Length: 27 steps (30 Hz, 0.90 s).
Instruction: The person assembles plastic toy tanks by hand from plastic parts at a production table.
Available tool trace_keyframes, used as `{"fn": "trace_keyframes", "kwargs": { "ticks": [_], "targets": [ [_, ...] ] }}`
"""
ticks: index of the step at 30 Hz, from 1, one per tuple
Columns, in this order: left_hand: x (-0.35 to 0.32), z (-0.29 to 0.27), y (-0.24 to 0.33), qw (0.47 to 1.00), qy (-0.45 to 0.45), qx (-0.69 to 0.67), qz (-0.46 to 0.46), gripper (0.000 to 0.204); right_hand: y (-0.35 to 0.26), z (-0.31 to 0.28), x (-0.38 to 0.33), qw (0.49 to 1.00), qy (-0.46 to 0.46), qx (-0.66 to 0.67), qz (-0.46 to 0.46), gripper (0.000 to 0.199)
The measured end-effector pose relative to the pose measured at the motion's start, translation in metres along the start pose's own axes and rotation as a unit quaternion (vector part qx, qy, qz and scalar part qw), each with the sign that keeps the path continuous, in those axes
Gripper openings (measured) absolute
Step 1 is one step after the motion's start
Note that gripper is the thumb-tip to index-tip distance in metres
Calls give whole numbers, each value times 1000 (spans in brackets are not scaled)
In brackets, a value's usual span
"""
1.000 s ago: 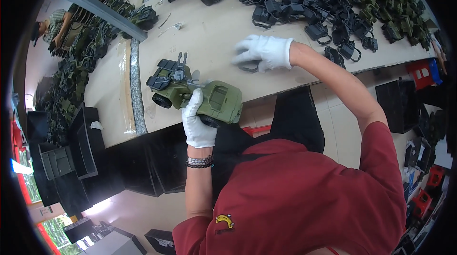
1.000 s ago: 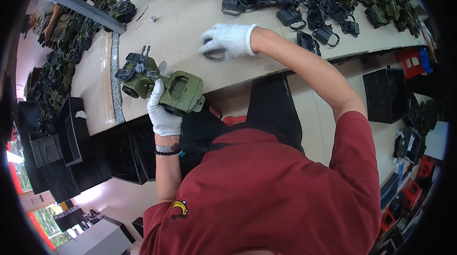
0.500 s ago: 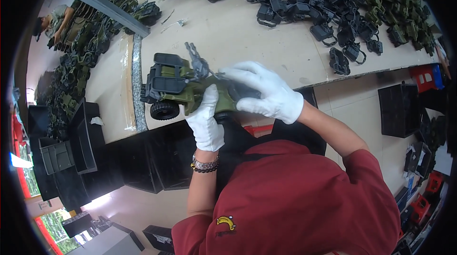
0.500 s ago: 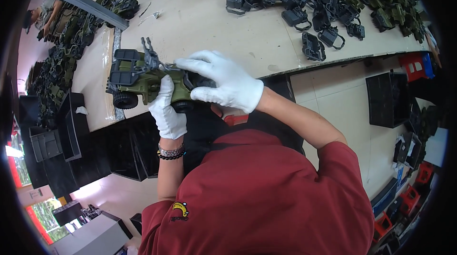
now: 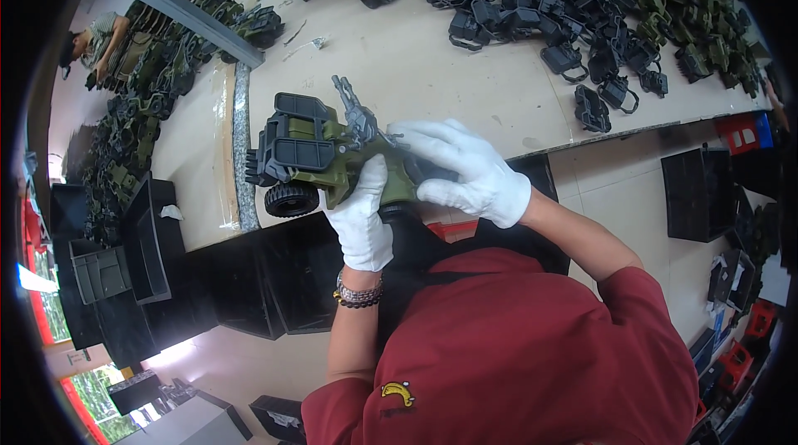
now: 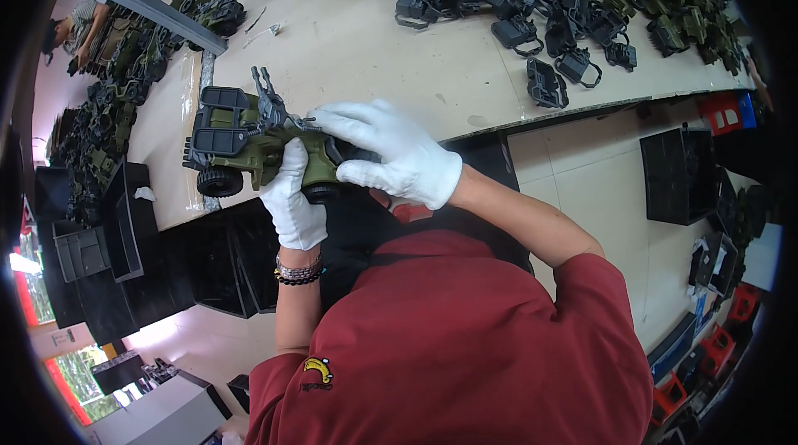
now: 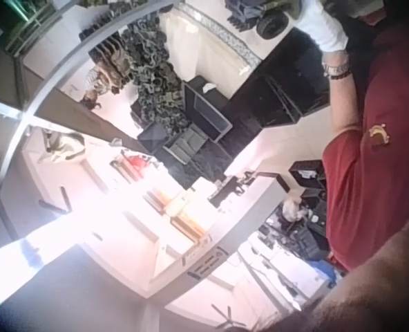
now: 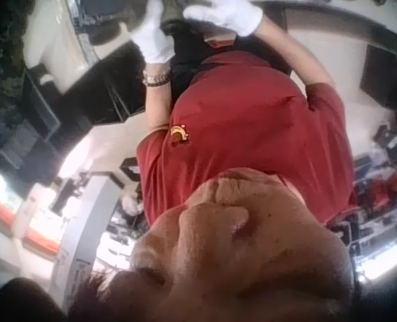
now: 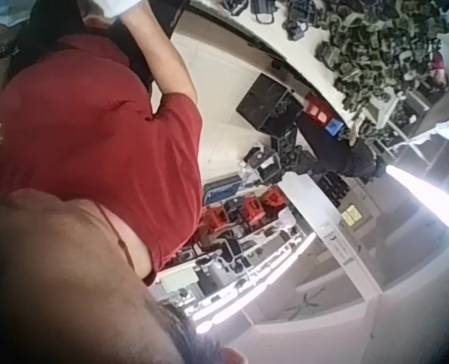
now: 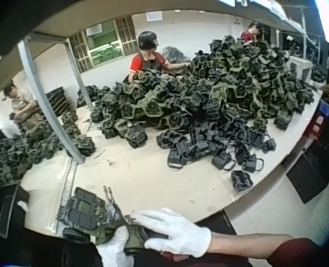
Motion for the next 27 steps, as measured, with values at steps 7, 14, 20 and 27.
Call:
{"fn": "trace_keyframes", "kwargs": {
  "ticks": [7, 14, 20, 27],
  "targets": [
    [-4, 3, -6, 999, -33, 28, -28, 40, -9, 2, -7, 998, -24, -59, -31, 62],
    [-1, 35, 0, 974, -86, -162, -134, 46, -19, -19, 17, 993, -30, -101, 44, 87],
    [-22, 35, -16, 952, -111, -180, -222, 53, -61, -35, 2, 949, 257, -129, -131, 72],
    [-35, 60, 20, 982, -49, 174, 50, 38, -42, -53, 13, 947, 272, -113, -129, 50]
  ]
}}
Point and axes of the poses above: each hand's wrist, its own x-axis towards the middle knuckle, its own z-axis out of the palm, y = z × x, the point moved 8 cm from there along x, towards the middle knuckle, and after that the axes turned 3 degrees about y, right-handed, at the moved point
